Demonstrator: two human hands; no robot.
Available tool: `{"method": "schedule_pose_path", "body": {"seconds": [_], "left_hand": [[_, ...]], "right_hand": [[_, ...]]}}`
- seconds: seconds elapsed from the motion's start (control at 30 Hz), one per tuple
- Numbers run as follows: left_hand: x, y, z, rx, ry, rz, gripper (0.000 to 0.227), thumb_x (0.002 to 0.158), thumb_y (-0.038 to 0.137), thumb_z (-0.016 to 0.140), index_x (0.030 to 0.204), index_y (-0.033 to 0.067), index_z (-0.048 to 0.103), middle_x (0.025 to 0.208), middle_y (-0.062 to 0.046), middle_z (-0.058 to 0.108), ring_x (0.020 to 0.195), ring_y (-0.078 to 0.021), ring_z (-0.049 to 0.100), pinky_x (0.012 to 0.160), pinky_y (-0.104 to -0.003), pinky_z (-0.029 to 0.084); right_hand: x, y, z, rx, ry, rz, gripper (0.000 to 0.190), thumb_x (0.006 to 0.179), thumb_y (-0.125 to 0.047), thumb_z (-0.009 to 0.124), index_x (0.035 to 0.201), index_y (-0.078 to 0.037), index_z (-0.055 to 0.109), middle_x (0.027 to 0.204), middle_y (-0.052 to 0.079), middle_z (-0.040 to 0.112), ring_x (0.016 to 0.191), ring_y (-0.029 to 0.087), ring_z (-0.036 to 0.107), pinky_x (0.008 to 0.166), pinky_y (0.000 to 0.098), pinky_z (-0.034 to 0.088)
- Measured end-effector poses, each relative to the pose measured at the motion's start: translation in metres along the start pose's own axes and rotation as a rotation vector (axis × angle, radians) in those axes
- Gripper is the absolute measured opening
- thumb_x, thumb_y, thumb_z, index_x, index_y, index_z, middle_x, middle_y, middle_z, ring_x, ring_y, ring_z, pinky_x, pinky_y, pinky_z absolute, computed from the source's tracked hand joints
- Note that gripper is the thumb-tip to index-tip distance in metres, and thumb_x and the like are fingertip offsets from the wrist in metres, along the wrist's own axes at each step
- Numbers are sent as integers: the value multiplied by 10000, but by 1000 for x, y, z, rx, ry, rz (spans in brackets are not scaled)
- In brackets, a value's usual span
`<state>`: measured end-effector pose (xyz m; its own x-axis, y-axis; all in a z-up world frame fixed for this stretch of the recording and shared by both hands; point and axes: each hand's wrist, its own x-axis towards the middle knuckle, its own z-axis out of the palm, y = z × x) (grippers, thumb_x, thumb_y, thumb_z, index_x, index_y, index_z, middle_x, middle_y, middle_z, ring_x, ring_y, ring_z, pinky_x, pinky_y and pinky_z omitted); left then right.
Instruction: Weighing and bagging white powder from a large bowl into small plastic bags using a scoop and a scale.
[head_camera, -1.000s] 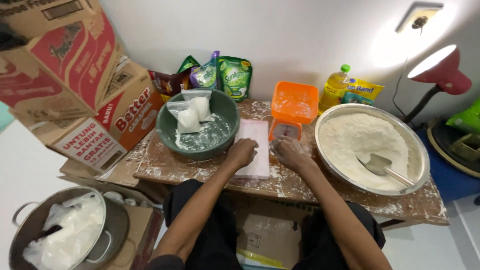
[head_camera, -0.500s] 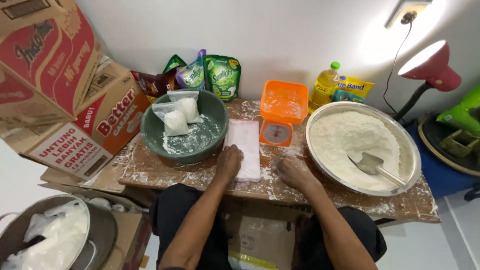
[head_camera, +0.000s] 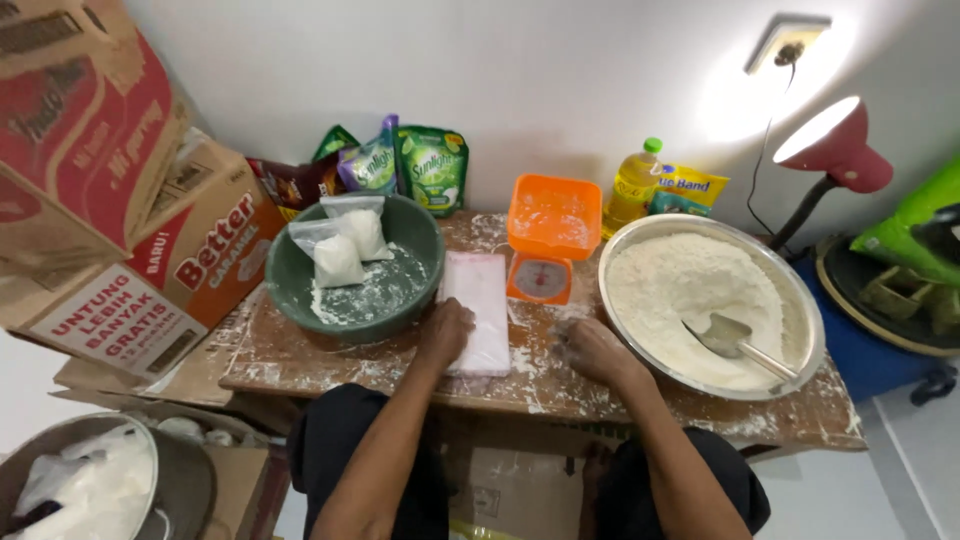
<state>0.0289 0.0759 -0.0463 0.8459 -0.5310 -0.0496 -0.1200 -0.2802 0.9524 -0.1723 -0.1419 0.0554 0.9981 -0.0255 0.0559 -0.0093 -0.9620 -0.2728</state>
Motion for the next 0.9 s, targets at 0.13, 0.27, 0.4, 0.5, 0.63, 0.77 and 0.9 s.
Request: {"method": "schedule_pose_path", "body": {"seconds": [0.13,0.27,0.4,0.5,0.63,0.77,0.9], "left_hand": [[-1,17,7,147,-1,17,308,903,345,484,804,107,652,753,-44,610,751,-232,569,656,-377,452],[2,13,15,886,-88,255,128,1007,92,522,1024,27,631,1008,-137,607,1005,-305,622,781,-403,538],[20,21,11,741,-91,47,170,1004,135,553,1047,-7,635,1019,-167,645,967,-307,653,746,-417,556],[34,20,12,683,-72,21,252,1025,222,538,1096,-14,589,1067,-227,630,1011,-364,668,750,-448,569],[27,42,8,647,-61,29,244,1014,231,498,1031,-1,574,992,-205,613,938,-343,657,717,-437,562],[19,77,2,700,-46,136,260,966,238,565,977,-17,614,915,-199,634,883,-344,676,655,-416,556],[0,114,2,618,-4,237,353,965,253,475,1044,-74,582,1005,-288,593,997,-468,624,833,-536,514]], "right_hand": [[1,-1,9,34,20,136,369,787,-331,693,855,29,742,878,261,699,982,440,670,886,495,541],[7,3,20,-24,-60,281,325,812,-369,634,791,-74,769,849,175,734,902,375,736,783,474,589],[8,7,28,-67,-73,242,329,824,-373,652,867,-69,771,892,190,733,934,370,735,816,446,599],[17,16,40,-62,-80,279,375,810,-446,666,855,-85,754,910,160,728,938,358,743,804,446,605],[15,11,36,-34,-111,305,331,835,-370,649,887,-63,759,906,182,741,926,407,746,807,492,611],[13,9,37,-66,-141,274,314,850,-365,636,927,-87,760,940,168,739,946,395,747,830,475,614],[17,11,36,-98,-135,255,305,868,-353,609,935,-93,754,940,166,735,947,395,745,834,480,615]]}}
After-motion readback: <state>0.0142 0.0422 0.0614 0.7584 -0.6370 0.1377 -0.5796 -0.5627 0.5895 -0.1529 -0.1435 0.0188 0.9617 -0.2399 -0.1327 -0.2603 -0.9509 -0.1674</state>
